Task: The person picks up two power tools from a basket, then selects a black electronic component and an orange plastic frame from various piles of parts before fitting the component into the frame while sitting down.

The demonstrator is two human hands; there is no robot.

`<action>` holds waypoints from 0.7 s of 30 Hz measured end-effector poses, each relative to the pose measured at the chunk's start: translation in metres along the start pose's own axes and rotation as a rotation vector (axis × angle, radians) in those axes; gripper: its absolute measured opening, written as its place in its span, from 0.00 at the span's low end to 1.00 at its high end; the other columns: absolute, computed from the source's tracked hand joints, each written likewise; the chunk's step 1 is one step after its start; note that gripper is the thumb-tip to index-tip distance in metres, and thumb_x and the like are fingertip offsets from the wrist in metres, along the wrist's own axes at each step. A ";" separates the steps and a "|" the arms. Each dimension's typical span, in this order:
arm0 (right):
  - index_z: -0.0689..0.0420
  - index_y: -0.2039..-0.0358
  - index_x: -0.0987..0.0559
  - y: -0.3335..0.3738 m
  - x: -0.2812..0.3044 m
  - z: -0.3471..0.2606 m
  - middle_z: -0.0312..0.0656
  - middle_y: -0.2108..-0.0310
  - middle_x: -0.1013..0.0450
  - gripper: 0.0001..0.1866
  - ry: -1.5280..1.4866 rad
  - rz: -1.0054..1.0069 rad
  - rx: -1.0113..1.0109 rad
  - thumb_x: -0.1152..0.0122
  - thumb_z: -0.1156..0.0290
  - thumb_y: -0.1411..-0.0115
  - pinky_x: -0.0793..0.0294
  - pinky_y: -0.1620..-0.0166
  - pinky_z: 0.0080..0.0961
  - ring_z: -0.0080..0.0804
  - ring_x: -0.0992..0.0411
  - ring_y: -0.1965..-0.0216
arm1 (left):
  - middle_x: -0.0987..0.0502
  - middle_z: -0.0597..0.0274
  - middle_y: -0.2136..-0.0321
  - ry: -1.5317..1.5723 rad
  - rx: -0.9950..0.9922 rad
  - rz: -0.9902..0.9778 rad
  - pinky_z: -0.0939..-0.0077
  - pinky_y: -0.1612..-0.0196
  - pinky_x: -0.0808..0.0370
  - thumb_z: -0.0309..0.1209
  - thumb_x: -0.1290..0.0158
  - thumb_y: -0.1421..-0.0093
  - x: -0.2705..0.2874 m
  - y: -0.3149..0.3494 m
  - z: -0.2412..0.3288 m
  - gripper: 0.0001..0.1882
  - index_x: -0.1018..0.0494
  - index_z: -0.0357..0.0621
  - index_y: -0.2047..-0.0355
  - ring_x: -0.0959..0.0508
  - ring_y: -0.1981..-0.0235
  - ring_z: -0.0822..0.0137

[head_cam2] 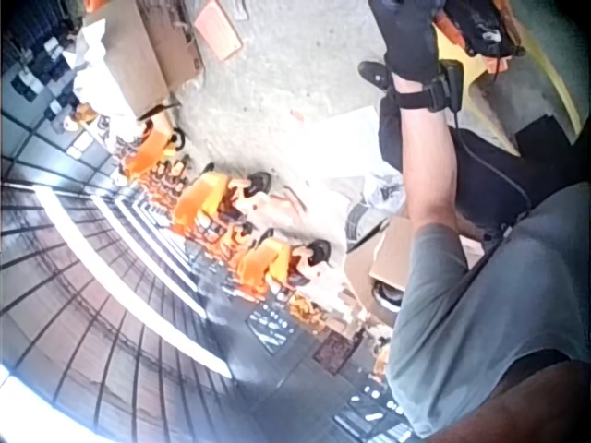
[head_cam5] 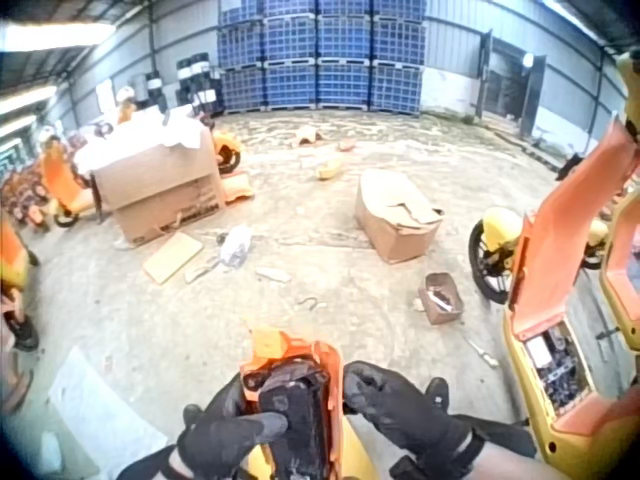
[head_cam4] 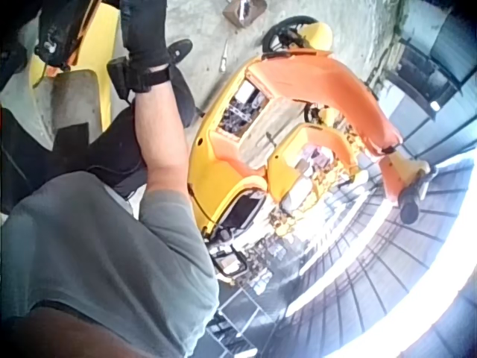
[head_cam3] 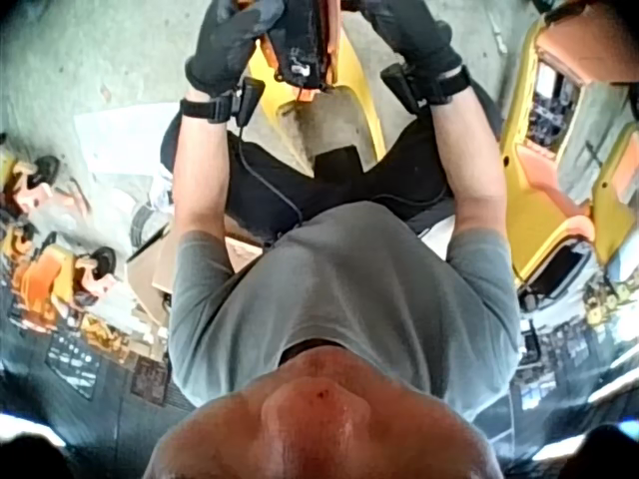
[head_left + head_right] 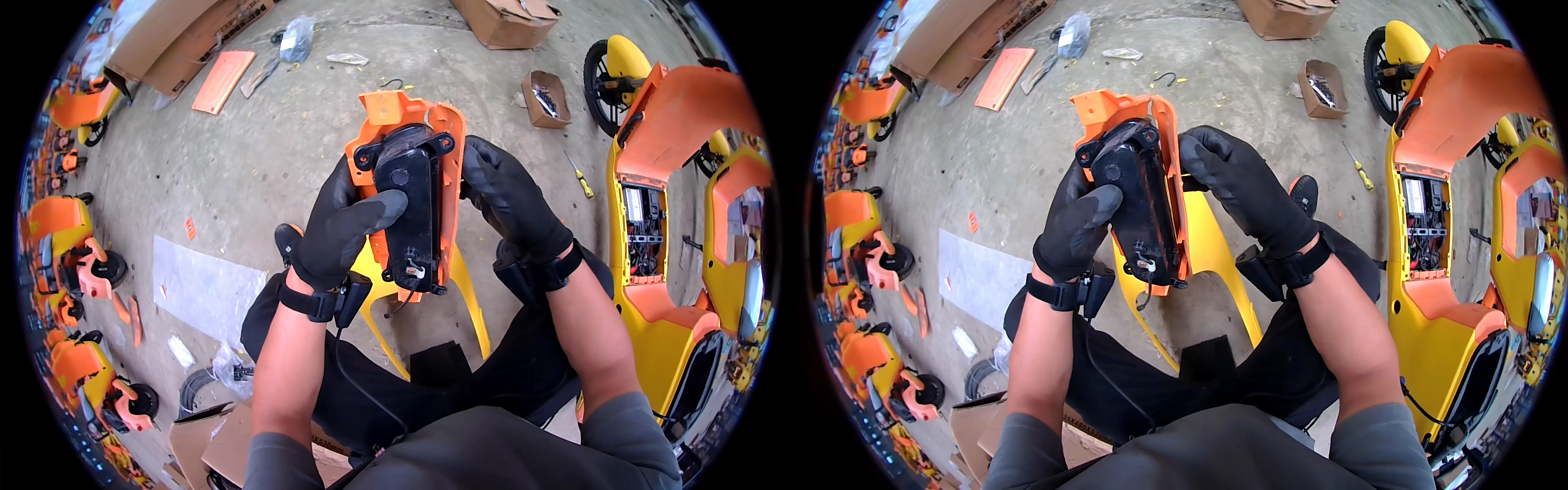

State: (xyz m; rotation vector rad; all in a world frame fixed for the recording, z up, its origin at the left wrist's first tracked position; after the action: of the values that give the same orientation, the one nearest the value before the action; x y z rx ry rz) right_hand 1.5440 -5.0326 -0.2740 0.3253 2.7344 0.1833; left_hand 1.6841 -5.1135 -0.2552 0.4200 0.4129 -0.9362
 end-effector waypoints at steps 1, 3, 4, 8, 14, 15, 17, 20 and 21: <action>0.60 0.41 0.27 0.001 0.000 -0.003 0.38 0.50 0.25 0.22 -0.011 0.011 0.020 0.47 0.58 0.28 0.27 0.44 0.24 0.22 0.27 0.50 | 0.25 0.60 0.46 -0.004 -0.007 -0.006 0.70 0.42 0.27 0.28 0.39 0.45 -0.001 0.000 0.001 0.36 0.36 0.38 0.36 0.24 0.47 0.67; 0.60 0.40 0.29 0.002 0.001 -0.009 0.38 0.48 0.26 0.23 -0.026 0.026 0.040 0.46 0.59 0.28 0.28 0.43 0.24 0.22 0.27 0.49 | 0.25 0.59 0.46 -0.013 -0.023 -0.016 0.69 0.41 0.28 0.29 0.38 0.46 -0.003 0.001 0.003 0.37 0.37 0.37 0.36 0.24 0.46 0.66; 0.61 0.39 0.29 0.003 0.002 -0.012 0.38 0.47 0.26 0.24 -0.030 0.033 0.040 0.46 0.59 0.28 0.28 0.42 0.24 0.23 0.28 0.48 | 0.25 0.59 0.45 -0.019 -0.021 -0.019 0.68 0.41 0.29 0.28 0.38 0.46 -0.004 0.001 0.003 0.38 0.37 0.37 0.36 0.25 0.46 0.66; 0.61 0.35 0.33 0.004 -0.001 -0.028 0.39 0.43 0.28 0.28 -0.008 0.016 0.123 0.43 0.61 0.30 0.29 0.40 0.26 0.24 0.29 0.45 | 0.26 0.59 0.44 -0.035 -0.017 -0.045 0.67 0.39 0.30 0.27 0.39 0.47 -0.006 0.002 0.001 0.39 0.38 0.37 0.35 0.25 0.44 0.65; 0.61 0.35 0.32 0.005 -0.008 -0.032 0.40 0.43 0.28 0.28 -0.016 -0.107 0.146 0.39 0.66 0.33 0.31 0.38 0.27 0.25 0.29 0.44 | 0.26 0.54 0.45 -0.097 0.009 -0.123 0.60 0.40 0.26 0.46 0.35 0.49 -0.008 0.002 -0.005 0.44 0.37 0.39 0.36 0.24 0.45 0.56; 0.61 0.35 0.32 0.005 -0.010 -0.033 0.40 0.42 0.29 0.28 0.017 -0.127 0.159 0.39 0.67 0.33 0.31 0.38 0.27 0.26 0.30 0.43 | 0.26 0.53 0.44 -0.083 -0.013 -0.154 0.57 0.40 0.25 0.46 0.33 0.49 -0.011 0.000 -0.004 0.47 0.40 0.40 0.34 0.24 0.44 0.55; 0.62 0.37 0.30 0.006 -0.010 -0.033 0.40 0.45 0.26 0.26 -0.064 -0.121 0.162 0.38 0.72 0.34 0.30 0.40 0.27 0.25 0.28 0.46 | 0.25 0.56 0.47 -0.043 0.024 -0.047 0.65 0.41 0.28 0.45 0.34 0.55 -0.004 0.003 -0.011 0.45 0.33 0.35 0.40 0.23 0.47 0.61; 0.62 0.41 0.26 0.007 -0.008 -0.035 0.38 0.50 0.24 0.23 -0.100 -0.112 0.168 0.35 0.72 0.36 0.27 0.44 0.25 0.22 0.27 0.50 | 0.24 0.56 0.47 -0.020 0.076 -0.041 0.65 0.41 0.27 0.45 0.34 0.56 -0.008 0.003 -0.020 0.45 0.33 0.35 0.40 0.23 0.47 0.61; 0.62 0.41 0.26 0.007 -0.007 -0.034 0.38 0.50 0.24 0.23 -0.101 -0.111 0.153 0.35 0.72 0.36 0.27 0.44 0.25 0.22 0.27 0.50 | 0.24 0.56 0.47 -0.011 0.083 -0.041 0.65 0.41 0.27 0.45 0.33 0.56 -0.009 0.003 -0.021 0.45 0.32 0.35 0.40 0.23 0.48 0.61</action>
State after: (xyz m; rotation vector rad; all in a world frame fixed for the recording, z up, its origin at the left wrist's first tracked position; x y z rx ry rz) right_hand 1.5385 -5.0307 -0.2386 0.2176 2.6624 -0.0713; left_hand 1.6783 -5.0954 -0.2679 0.4827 0.3746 -0.9976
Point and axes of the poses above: each hand's wrist, its own y-axis away from the middle knuckle, its own x-axis out of the back of the hand, z = x × y, the point moved 9 cm from there along -y, towards the middle knuckle
